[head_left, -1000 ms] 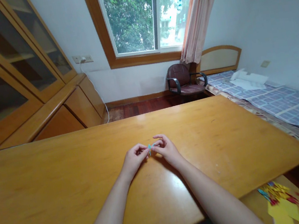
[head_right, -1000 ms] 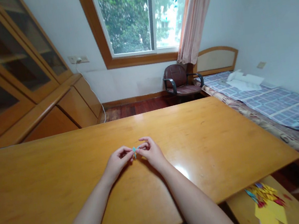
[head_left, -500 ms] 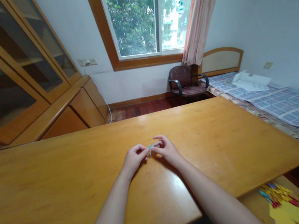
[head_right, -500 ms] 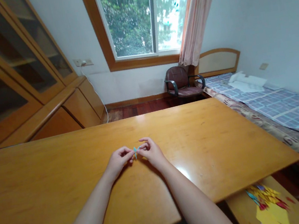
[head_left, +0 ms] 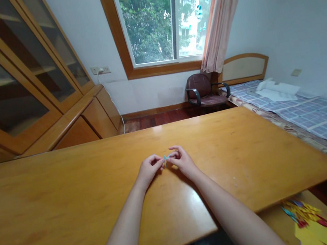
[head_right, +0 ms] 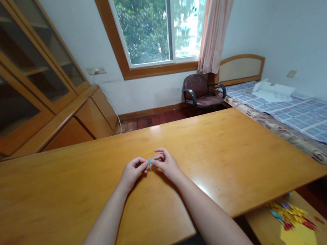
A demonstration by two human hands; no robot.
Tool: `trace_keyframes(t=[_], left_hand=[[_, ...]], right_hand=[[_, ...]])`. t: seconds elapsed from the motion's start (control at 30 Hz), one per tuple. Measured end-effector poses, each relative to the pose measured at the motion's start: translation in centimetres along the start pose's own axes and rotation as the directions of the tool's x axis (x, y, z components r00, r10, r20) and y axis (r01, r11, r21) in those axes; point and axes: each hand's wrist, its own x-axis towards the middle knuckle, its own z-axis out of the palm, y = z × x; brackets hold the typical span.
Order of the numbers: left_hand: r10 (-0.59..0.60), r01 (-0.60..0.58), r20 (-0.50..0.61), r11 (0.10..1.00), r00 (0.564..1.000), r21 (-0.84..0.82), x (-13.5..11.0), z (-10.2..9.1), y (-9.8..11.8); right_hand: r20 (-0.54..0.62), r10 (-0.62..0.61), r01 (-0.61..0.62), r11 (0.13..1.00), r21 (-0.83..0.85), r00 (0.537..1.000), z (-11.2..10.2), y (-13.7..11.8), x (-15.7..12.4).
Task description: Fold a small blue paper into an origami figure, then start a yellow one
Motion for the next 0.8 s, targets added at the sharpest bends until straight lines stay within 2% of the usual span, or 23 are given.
trace_keyframes(t=[0.33,0.6,0.8], left_hand=[[-0.053,0.053,0.023,0.998,0.998,-0.015,0.31,-0.09,-0.11],[-0.074,0.075,-0.036,0.997,0.997,0.015,0.04,0.54,0.1],[-0.062,0.063,-0.06,0.998,0.996,0.022,0.03,0.57,-0.18]], right_hand=[[-0.033,0.014,-0.014,1.0,0.008,0.999,0.21,-0.11,-0.05],[-0.091,-0.002,-0.001,0.999,-0.036,0.996,0.35,0.38,0.0],[-0.091,-0.009,0.007,1.0,-0.022,0.996,0.34,0.2,0.08]])
